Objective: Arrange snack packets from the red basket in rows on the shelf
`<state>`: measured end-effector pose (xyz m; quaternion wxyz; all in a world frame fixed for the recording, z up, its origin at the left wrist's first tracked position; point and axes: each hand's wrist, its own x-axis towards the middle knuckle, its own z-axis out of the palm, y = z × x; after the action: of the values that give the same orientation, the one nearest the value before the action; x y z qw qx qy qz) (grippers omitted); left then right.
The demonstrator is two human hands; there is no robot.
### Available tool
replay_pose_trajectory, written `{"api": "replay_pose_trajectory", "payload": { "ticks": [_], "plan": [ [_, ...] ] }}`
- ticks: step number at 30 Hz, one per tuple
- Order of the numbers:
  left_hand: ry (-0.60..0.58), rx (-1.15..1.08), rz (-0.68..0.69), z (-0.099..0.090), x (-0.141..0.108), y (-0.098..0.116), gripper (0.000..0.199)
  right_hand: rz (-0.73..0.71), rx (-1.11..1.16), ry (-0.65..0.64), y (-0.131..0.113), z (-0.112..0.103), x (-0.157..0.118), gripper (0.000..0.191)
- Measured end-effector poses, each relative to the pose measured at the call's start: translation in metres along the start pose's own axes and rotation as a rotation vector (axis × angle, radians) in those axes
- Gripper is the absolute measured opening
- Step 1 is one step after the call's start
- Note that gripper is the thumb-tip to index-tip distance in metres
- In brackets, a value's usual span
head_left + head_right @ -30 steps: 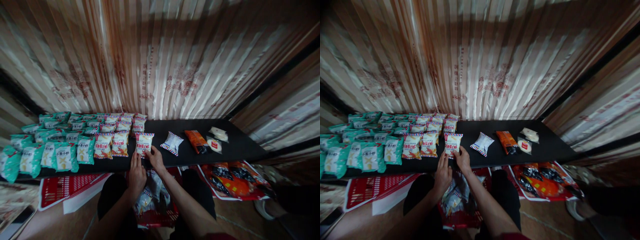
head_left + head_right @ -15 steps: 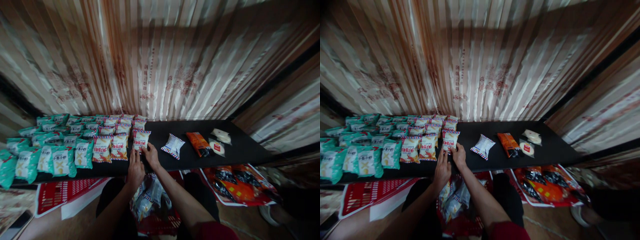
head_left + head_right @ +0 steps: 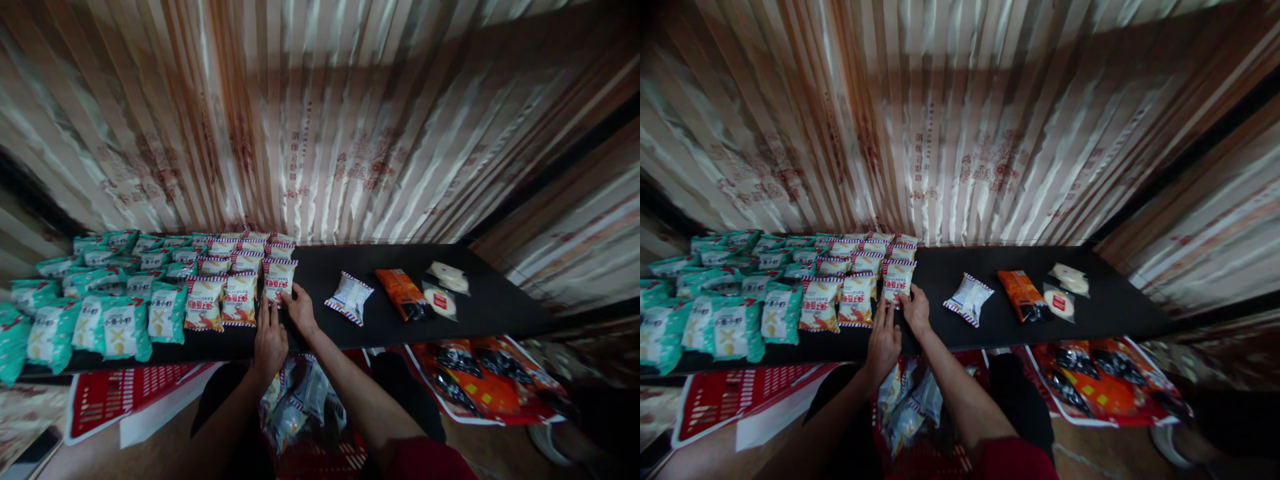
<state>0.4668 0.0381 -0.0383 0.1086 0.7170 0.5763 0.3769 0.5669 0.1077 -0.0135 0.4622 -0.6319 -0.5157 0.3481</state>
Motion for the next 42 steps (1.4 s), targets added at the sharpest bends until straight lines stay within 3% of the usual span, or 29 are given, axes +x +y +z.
{"api": "replay_pose_trajectory", "payload": {
  "ticks": [5,12,33,42],
  "plan": [
    [0.02,0.019,0.006,0.0012,0.0001,-0.0019,0.053,-0.016,-0.011,-0.004,0.0003,0.0028,0.0018,0.034],
    [0.06,0.041,0.08,-0.0022,0.0002,-0.0022,0.06,-0.054,0.011,0.048,0.0021,0.0009,-0.0032,0.061],
    [0.009,0.102,0.116,-0.0007,0.0019,0.0011,0.053,-0.068,0.042,0.012,0.0062,0.0022,0.0052,0.052],
    [0.049,0.158,0.165,0.0007,0.0018,0.0004,0.052,-0.103,-0.054,0.037,0.0072,0.0026,0.0032,0.051]
  ]
}}
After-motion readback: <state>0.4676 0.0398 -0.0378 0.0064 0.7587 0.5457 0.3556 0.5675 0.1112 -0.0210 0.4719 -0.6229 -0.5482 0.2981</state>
